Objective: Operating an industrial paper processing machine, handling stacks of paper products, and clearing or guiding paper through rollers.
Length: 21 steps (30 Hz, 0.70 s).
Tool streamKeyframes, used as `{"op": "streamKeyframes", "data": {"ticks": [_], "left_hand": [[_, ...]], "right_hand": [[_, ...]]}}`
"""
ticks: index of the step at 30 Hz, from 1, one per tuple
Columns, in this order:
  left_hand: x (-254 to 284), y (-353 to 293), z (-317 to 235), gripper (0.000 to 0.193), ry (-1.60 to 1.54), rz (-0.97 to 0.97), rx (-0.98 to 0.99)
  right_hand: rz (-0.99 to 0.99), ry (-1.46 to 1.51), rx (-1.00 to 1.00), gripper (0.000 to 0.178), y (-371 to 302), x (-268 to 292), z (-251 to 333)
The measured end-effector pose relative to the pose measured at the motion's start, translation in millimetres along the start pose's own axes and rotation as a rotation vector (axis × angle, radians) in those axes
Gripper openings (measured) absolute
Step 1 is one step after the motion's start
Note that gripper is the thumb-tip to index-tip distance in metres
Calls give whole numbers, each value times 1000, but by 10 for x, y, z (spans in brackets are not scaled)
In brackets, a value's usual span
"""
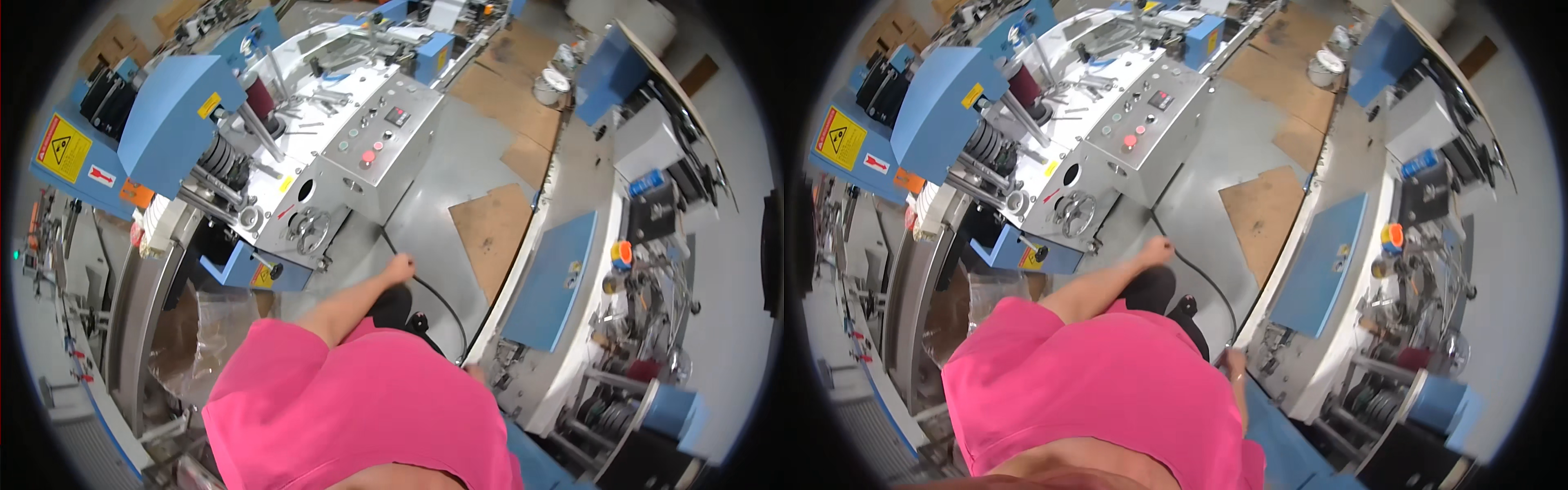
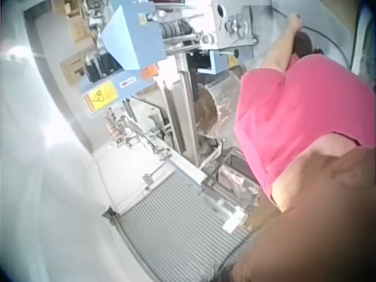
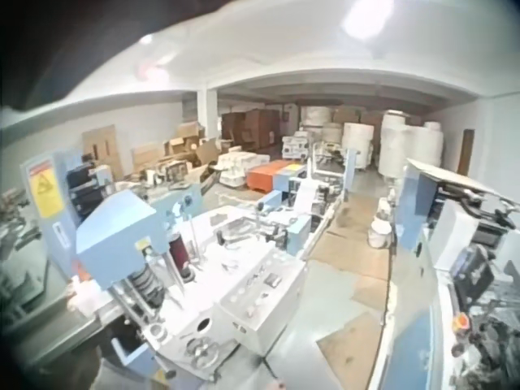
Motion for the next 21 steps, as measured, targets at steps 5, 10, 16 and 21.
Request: {"op": "streamKeyframes", "data": {"ticks": [5, 10, 16, 21], "left_hand": [[1042, 1000, 329, 20, -205, -413, 302], [1920, 1722, 281, 25, -35, -536, 423], [2209, 2763, 278, 45, 387, -626, 216], [2201, 3049, 310, 20, 472, -506, 170]], "right_hand": [[120, 846, -48, 25, 1105, 1806, 1666], [164, 904, -71, 21, 1836, 2315, 2803], [551, 652, -149, 9, 2261, 1825, 2920], [556, 674, -207, 7, 2648, 2023, 3114]]}}
Point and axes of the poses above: each hand's wrist, its own y-axis towards the middle knuckle, its own x-axis out of the back of the hand, z = x × y, the point moved 10 cm from there along y, towards the middle knuckle
